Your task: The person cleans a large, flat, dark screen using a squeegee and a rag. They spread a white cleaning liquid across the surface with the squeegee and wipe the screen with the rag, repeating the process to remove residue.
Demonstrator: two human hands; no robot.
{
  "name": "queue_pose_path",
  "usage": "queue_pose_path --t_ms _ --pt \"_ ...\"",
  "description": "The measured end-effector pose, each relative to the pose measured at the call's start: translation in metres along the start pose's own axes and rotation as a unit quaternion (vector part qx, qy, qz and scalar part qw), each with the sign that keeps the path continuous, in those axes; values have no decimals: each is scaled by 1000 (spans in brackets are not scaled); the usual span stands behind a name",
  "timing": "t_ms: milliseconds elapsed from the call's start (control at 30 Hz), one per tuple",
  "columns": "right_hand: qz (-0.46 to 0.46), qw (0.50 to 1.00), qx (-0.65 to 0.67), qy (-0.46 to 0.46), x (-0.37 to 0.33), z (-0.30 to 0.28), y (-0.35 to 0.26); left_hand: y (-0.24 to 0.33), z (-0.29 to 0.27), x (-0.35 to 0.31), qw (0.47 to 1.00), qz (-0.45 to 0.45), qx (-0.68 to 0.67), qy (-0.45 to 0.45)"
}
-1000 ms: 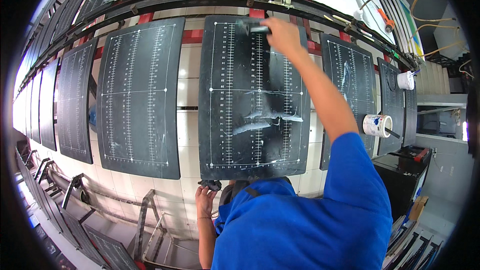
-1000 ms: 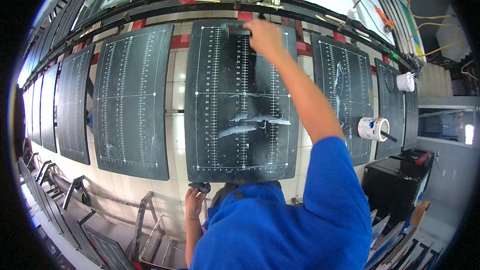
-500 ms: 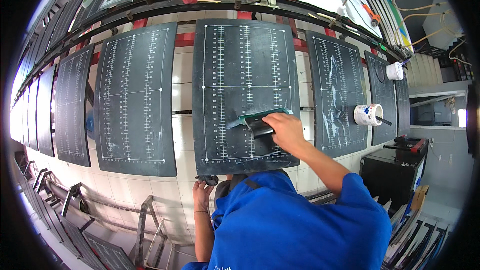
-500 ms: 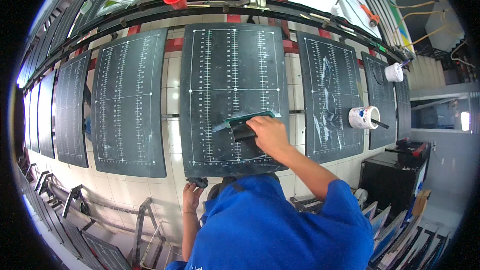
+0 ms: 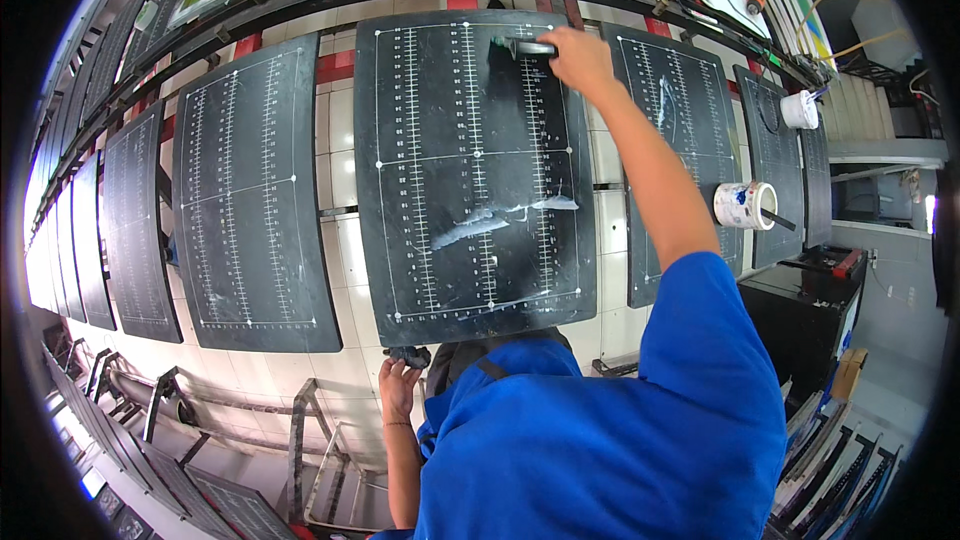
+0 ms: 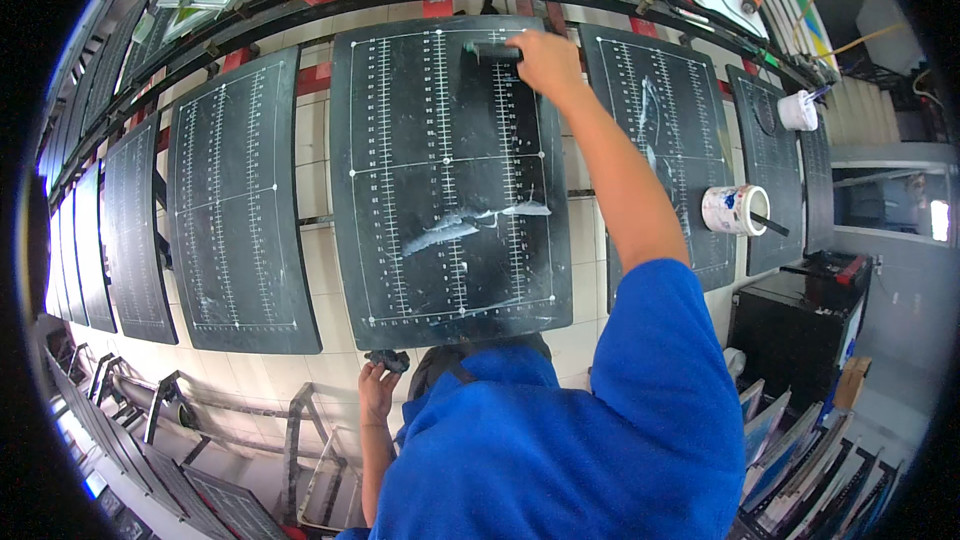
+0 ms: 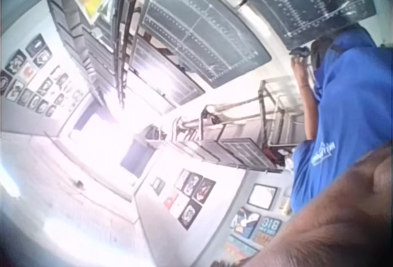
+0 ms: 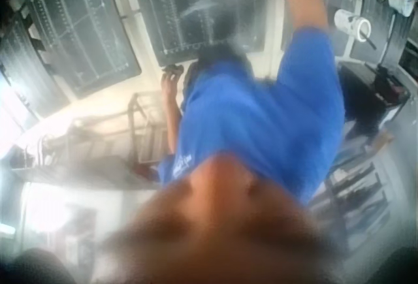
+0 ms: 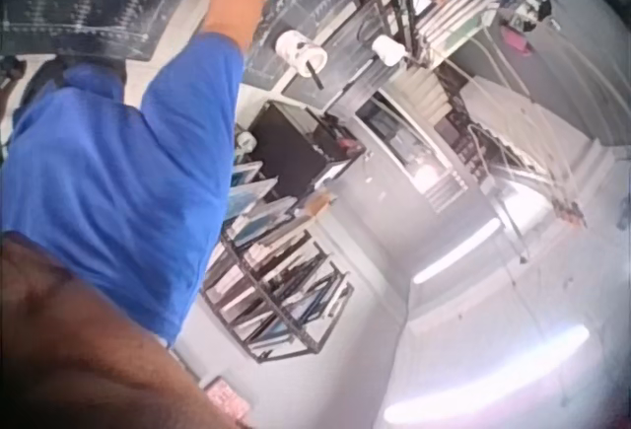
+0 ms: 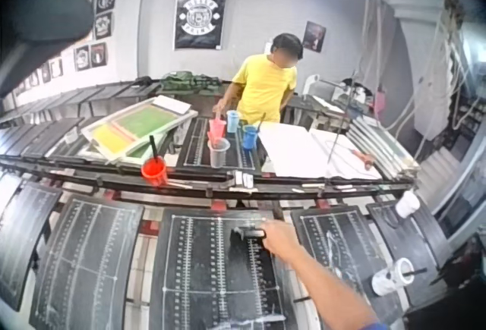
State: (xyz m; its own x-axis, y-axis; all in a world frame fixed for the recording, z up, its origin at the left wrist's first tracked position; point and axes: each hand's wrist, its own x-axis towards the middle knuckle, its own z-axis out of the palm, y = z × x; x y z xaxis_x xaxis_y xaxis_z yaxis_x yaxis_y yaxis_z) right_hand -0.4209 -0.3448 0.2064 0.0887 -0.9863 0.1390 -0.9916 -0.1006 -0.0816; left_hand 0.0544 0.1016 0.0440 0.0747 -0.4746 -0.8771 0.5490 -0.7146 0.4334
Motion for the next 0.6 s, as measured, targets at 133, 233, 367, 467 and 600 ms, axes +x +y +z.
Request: queue_pose_path --t_ms 133,233,367,467,600 --pt "-14 999 40 22 -106 -1 -24 1 19 9 999 -5 3 -41" --pt "11 998 65 11 -192 -22 -60 3 35 12 994 -11 30 -102" --pt "99 994 29 -30 -289 -39 -114 -4 51 25 979 -24 69 -191" --pt "167 983 -25 -66 -319 -33 -169 -13 69 24 967 -44 83 -238" --pt "161 982 43 -91 -298 -48 -245 -18 84 13 955 -39 85 -280"
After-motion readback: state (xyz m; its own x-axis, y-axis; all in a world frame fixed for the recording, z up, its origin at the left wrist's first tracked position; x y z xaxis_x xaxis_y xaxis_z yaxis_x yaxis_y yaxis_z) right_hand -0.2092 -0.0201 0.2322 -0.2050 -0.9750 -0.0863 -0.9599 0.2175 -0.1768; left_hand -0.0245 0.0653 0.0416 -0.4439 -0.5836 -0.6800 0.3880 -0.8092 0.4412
